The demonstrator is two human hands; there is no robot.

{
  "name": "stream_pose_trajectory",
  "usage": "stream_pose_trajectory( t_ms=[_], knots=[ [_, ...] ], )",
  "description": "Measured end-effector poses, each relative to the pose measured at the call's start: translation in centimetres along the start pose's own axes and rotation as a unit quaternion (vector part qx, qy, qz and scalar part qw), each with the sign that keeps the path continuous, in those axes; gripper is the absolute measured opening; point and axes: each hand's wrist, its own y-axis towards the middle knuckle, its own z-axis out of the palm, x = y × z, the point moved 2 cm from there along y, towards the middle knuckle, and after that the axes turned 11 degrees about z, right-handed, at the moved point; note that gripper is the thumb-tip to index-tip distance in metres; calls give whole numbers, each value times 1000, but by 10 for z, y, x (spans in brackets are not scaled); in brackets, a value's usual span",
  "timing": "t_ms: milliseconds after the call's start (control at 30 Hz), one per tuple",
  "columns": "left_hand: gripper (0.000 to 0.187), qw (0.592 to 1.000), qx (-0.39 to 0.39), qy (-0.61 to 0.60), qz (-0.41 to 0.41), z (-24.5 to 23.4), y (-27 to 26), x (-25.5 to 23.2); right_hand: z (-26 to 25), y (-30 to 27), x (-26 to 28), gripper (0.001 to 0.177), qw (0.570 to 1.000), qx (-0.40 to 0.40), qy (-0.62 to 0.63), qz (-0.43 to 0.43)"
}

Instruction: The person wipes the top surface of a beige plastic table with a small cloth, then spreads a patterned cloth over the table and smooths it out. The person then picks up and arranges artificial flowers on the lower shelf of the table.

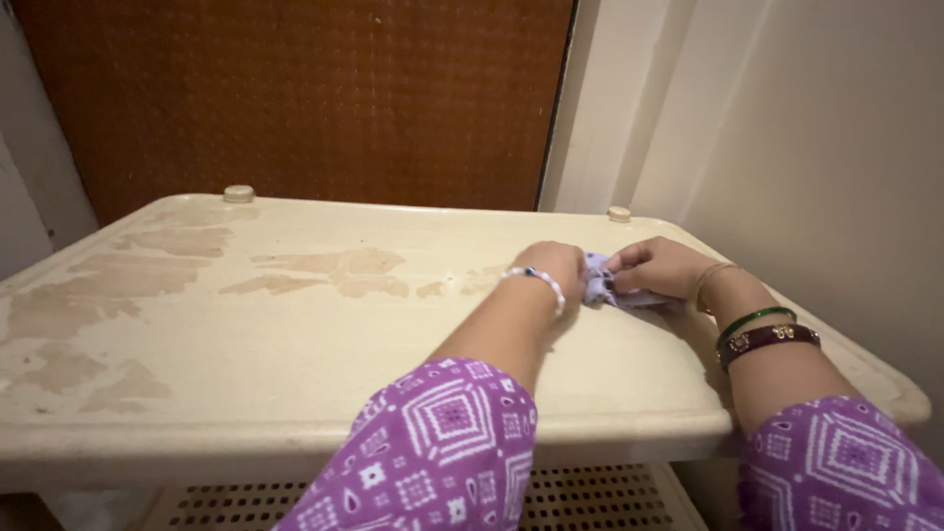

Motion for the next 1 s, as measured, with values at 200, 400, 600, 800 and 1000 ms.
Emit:
stream_pose_trajectory(
  t_ms=[200, 400, 600, 800, 1000],
  knots=[
    [40, 990, -38, 108, 82, 21, 13, -15, -12, 7, -14, 24, 986, -131, -97, 19],
    [27, 987, 53, 142, 54, 4, 47, 9, 9, 8, 10, 38, 946, -145, -267, -117],
    [25, 983, 49, 175, 23, -19, 51, 57, 24, 8, 31, 40, 922, -96, -279, -250],
    [26, 984, 28, 169, 48, -2, 66, 48, 9, 22, 33, 39, 917, -131, -356, -121],
    [24, 987, 10, 148, 64, 1, 62, 33, 9, 26, 53, 32, 900, -138, -412, -47]
  ],
)
